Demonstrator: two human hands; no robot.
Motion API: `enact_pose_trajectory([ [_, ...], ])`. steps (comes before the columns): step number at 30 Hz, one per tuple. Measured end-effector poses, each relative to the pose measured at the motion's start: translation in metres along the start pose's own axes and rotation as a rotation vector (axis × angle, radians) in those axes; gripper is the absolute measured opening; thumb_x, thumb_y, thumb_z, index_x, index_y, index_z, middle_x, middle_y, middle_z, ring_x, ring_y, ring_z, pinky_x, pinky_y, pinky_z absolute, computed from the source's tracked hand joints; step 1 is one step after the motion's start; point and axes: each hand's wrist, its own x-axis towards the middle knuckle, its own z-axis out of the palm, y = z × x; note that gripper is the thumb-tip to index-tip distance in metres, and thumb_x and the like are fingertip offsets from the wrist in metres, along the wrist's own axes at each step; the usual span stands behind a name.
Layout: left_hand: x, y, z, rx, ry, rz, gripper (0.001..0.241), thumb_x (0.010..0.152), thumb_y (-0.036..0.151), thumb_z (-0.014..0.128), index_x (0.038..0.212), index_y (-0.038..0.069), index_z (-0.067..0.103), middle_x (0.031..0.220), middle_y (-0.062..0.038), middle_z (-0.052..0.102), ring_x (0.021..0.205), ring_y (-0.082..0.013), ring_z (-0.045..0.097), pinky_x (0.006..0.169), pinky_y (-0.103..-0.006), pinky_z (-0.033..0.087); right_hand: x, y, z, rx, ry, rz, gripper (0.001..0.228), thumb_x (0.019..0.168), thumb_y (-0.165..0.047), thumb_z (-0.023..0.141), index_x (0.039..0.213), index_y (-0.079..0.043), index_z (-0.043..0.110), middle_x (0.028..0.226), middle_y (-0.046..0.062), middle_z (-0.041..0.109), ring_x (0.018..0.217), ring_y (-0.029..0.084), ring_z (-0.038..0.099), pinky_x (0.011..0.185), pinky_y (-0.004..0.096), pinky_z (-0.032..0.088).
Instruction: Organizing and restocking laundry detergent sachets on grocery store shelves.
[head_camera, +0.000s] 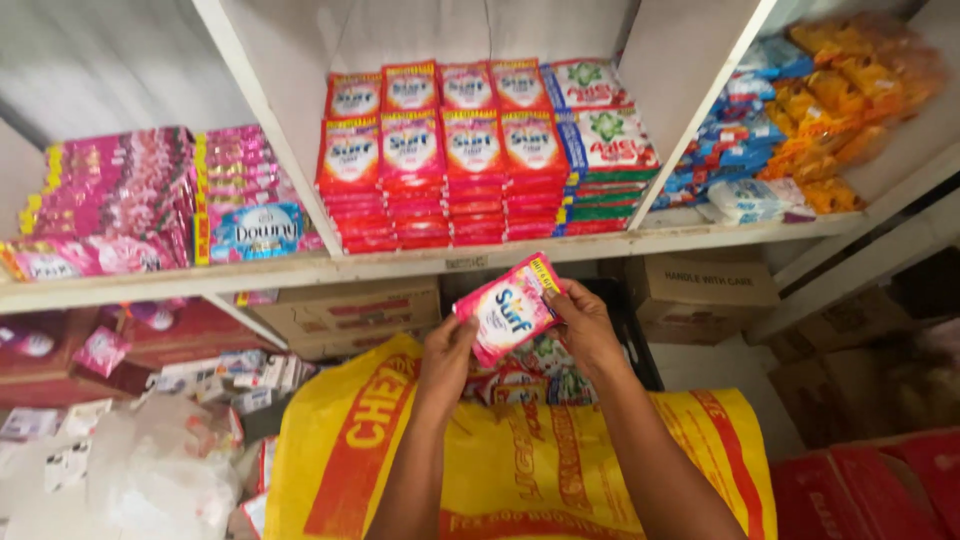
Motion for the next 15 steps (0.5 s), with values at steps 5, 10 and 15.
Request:
enact_pose_trajectory([
  [5,0.005,0.022,0.004,-0.162,0.025,0.001,0.027,0.100,0.018,0.064,0.121,0.004,0.073,0.100,-0.003,0.077,0.082,-0.0087,0.069,0.067,-0.0254,0.057,0.010,-0.029,0.022,0.164,-0.114,0.017,0.021,0.098,-0.011,0.060,0.118,-0.012,0.067,0.102,0.002,0.074,0.088,0.013,0.070,0.072,0.032,0.057],
  [10,0.035,0.056,-0.005,-0.266,0.112,0.053,0.031,0.099,0.014,0.064,0.128,0.005,0.069,0.105,-0.004,0.076,0.086,-0.0109,0.071,0.069,-0.0304,0.061,0.075,-0.046,0.063,0.090,-0.173,-0.005,0.023,0.098,-0.009,0.061,0.121,-0.011,0.065,0.105,0.003,0.074,0.090,0.015,0.070,0.074,0.032,0.057],
  [15,0.090,0.107,-0.011,-0.303,0.141,0.186,0.062,0.099,0.005,0.058,0.156,0.024,0.044,0.098,-0.003,0.060,0.088,-0.0118,0.064,0.080,-0.0337,0.064,0.182,-0.088,0.133,-0.201,-0.152,-0.143,0.012,0.097,-0.014,0.061,0.106,-0.016,0.067,0.086,-0.006,0.066,0.075,0.009,0.062,0.062,0.029,0.054],
])
